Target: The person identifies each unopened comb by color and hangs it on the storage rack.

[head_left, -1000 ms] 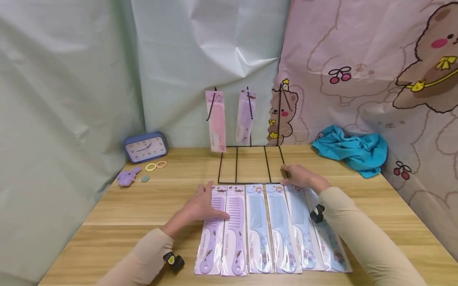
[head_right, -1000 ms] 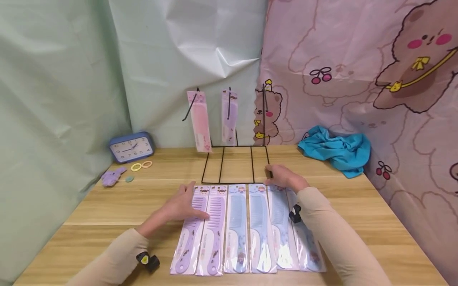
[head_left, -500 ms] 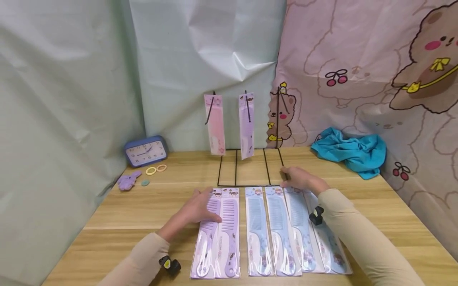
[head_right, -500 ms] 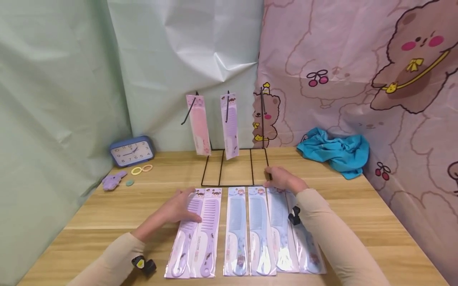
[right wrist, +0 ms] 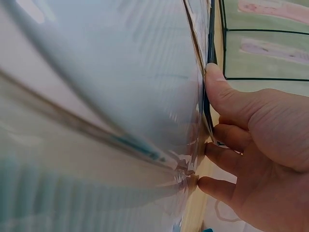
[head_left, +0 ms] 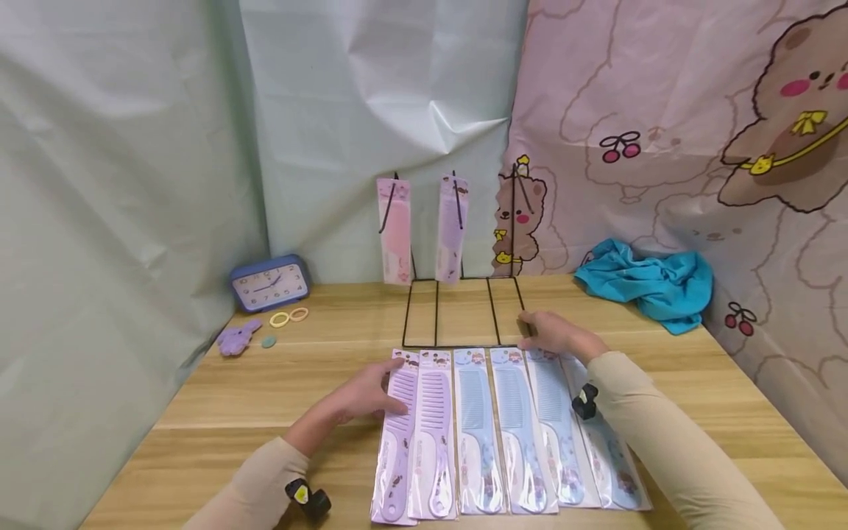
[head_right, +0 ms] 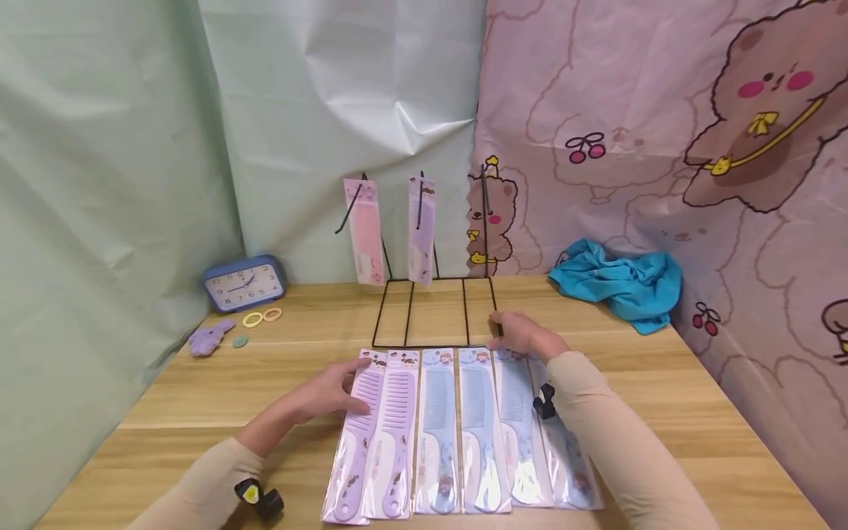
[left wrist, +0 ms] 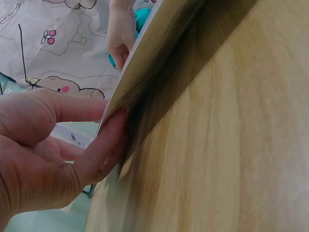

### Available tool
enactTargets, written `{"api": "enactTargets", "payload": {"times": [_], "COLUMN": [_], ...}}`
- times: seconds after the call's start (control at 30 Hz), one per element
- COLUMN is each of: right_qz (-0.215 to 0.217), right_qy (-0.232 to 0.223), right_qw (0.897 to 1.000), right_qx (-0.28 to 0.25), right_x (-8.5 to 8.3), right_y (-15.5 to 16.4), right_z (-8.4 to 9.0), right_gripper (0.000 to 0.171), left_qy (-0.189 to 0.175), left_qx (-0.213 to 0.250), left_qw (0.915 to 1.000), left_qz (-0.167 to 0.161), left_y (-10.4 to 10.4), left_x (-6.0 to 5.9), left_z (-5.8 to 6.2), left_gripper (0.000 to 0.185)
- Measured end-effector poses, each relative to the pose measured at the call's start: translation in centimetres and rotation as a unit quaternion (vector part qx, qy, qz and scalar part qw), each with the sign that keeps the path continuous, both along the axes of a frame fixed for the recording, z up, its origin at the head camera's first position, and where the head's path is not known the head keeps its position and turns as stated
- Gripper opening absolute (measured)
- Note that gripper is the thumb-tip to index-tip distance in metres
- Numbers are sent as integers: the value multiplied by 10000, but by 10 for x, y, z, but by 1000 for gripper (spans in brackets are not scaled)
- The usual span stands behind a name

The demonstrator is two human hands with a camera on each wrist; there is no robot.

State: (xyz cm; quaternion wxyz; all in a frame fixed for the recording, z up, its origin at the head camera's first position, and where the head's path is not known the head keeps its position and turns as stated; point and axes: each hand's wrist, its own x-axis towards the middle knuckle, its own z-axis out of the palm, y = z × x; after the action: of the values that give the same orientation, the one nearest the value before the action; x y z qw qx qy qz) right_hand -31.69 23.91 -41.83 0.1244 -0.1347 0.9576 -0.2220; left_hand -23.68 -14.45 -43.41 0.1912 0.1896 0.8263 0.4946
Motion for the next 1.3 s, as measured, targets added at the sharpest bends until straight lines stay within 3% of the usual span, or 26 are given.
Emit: {"api": "enactTargets", "payload": {"times": [0.1, 0.2, 0.4, 0.53, 0.77, 1.0, 1.17, 1.3], "right_qz": [-32, 23, 29, 49, 80, 81, 181, 201], "right_qy": [-13, -8, -37, -20, 45, 58, 130, 165], "right_qw": [10000, 10000, 9999, 10000, 9999, 9999, 9997, 9996], "right_qx": [-15, -24, -89, -37, -98, -127, -123, -89], "right_x": [0, 1, 2, 2, 1, 2, 0, -1], "right_y": [0, 1, 3, 4, 3, 5, 3, 3], "right_z": [0, 0, 0, 1, 1, -3, 0, 0], "right_gripper": [74, 74, 74, 74, 76, 76, 73, 72], "left_qy": [-322, -358, 9, 249, 1054, 1448, 1433, 1297], "left_qx": [353, 512, 549, 922, 1986, 2388, 2528, 2573], "left_qw": [9988, 9980, 9982, 9947, 9720, 9602, 9562, 9564], "left_qz": [-145, -61, 252, 391, 688, 87, -345, -474], "left_y": [-3, -9, -19, -19, 1, 34, 56, 70], "left_x": [1, 2, 0, -2, -1, -7, -17, -26], "left_z": [7, 16, 36, 51, 78, 105, 121, 124], "left_gripper": [98, 95, 94, 95, 88, 84, 85, 86]}}
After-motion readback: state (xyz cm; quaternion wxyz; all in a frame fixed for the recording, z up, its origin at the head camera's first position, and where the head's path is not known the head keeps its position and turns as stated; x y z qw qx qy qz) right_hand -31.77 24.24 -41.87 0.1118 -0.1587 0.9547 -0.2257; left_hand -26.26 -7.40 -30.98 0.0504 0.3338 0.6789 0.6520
